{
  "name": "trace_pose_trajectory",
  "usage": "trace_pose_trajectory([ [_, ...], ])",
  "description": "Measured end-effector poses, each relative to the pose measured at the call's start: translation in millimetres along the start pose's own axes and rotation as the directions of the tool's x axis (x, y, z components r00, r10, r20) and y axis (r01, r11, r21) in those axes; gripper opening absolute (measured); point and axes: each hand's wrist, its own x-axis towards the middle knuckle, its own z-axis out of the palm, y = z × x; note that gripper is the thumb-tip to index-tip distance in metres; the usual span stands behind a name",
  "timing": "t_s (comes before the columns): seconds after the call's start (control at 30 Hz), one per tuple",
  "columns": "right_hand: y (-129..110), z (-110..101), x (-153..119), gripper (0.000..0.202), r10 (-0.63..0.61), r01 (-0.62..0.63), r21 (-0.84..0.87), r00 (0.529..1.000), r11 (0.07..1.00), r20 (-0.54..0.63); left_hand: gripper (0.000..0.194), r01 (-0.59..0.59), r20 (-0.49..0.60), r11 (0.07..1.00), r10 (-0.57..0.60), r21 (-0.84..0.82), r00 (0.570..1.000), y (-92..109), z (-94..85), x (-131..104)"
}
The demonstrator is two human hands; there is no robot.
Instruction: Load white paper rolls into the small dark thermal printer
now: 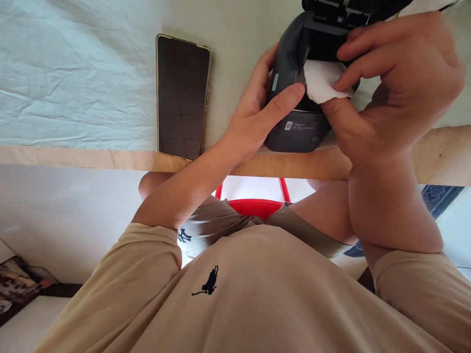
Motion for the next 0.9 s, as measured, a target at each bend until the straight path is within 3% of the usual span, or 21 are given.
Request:
trace_pose_trajectory([
  [0.1,2.9,1.4,-0.2,0.016,-0.057,0.057,0.071,0.998,0.996,-0.004,0.053,-0.138,0.224,0.985,0.113,0.099,0.968,9.2,1.4,-1.4],
  [0.17,5.8,2.6,0.1,0.016,-0.115,0.115,0.106,0.993,0.988,0.002,0.039,0.015,0.024,0.996,-0.013,-0.089,1.0,16.1,3.6,-1.6],
  [0.27,9.6,4.0,0.5,0.017,-0.175,0.169,0.113,0.984,0.979,0.041,0.018,0.172,-0.118,0.943,-0.212,-0.286,0.97,23.0,7.3,-1.7],
  [0.43,8.3,4.2,-0.7,0.021,-0.165,0.154,0.104,0.981,0.982,0.099,0.03,0.184,-0.144,0.951,-0.224,-0.247,0.964,18.7,7.1,-2.5],
  [0.6,3.7,7.1,1.3,0.03,0.0,0.007,0.12,0.998,0.993,-0.059,0.072,0.178,-0.121,0.943,-0.218,-0.28,0.968,0.3,-1.0,-0.4],
  [0.67,2.4,8.0,2.9,0.037,0.049,-0.042,0.113,0.997,0.993,-0.062,0.081,0.167,-0.122,0.947,-0.206,-0.276,0.971,-2.9,-2.4,-0.1],
  [0.9,-1.8,8.5,4.4,0.043,0.123,-0.121,0.148,0.992,0.981,-0.004,0.049,0.137,-0.153,0.945,-0.188,-0.298,0.97,5.1,2.8,-1.8],
])
